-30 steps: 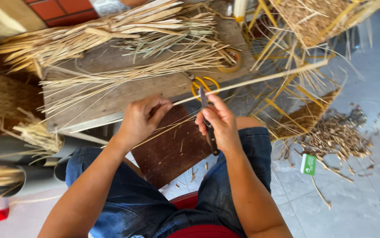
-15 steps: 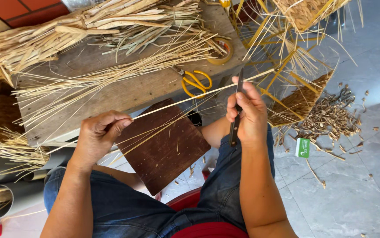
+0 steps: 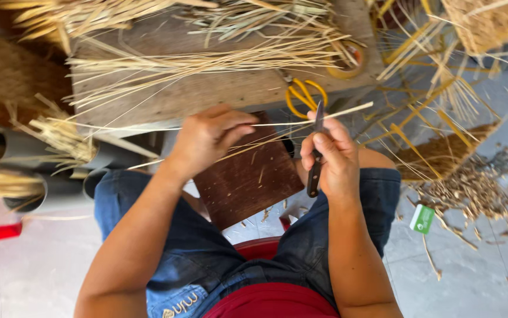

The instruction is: The person sits on a red stool and splits thin bamboo sticks lengthwise into narrow strips, using a small knife to help split and trim the pieces. They work each stick across their lap and a wooden board, setting finished strips on the workbench with bundles of similar material.

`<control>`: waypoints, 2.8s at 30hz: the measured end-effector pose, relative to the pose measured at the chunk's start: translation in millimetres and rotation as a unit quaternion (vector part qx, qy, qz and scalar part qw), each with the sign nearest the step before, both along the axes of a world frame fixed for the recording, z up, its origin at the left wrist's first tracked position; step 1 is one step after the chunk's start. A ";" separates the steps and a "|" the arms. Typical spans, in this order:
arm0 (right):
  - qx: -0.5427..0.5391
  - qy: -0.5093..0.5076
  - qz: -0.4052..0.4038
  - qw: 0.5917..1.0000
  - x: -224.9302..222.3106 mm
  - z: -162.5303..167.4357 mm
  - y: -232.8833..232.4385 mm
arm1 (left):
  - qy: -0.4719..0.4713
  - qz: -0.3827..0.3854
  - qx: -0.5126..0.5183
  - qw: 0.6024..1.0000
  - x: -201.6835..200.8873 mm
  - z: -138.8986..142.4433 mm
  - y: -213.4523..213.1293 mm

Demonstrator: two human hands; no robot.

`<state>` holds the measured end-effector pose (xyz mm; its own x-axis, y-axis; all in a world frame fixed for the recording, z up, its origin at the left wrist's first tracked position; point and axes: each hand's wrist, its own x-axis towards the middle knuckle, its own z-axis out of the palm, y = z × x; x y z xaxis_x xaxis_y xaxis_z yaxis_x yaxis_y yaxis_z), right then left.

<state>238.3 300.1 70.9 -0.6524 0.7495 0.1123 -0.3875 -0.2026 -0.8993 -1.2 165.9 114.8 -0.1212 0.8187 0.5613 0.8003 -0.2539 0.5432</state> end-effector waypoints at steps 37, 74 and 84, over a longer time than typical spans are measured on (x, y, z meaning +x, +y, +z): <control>0.058 0.028 -0.052 0.997 -13.8 23.7 -32.4 | -0.117 0.038 -0.024 0.992 -13.2 6.5 -57.5; -0.093 0.233 0.024 0.968 40.9 -13.5 7.5 | 0.073 0.265 0.106 0.956 -70.2 1.2 -98.3; 0.104 0.021 0.137 0.985 -66.5 12.4 -121.7 | -0.109 -0.023 0.119 0.987 7.7 53.3 -80.3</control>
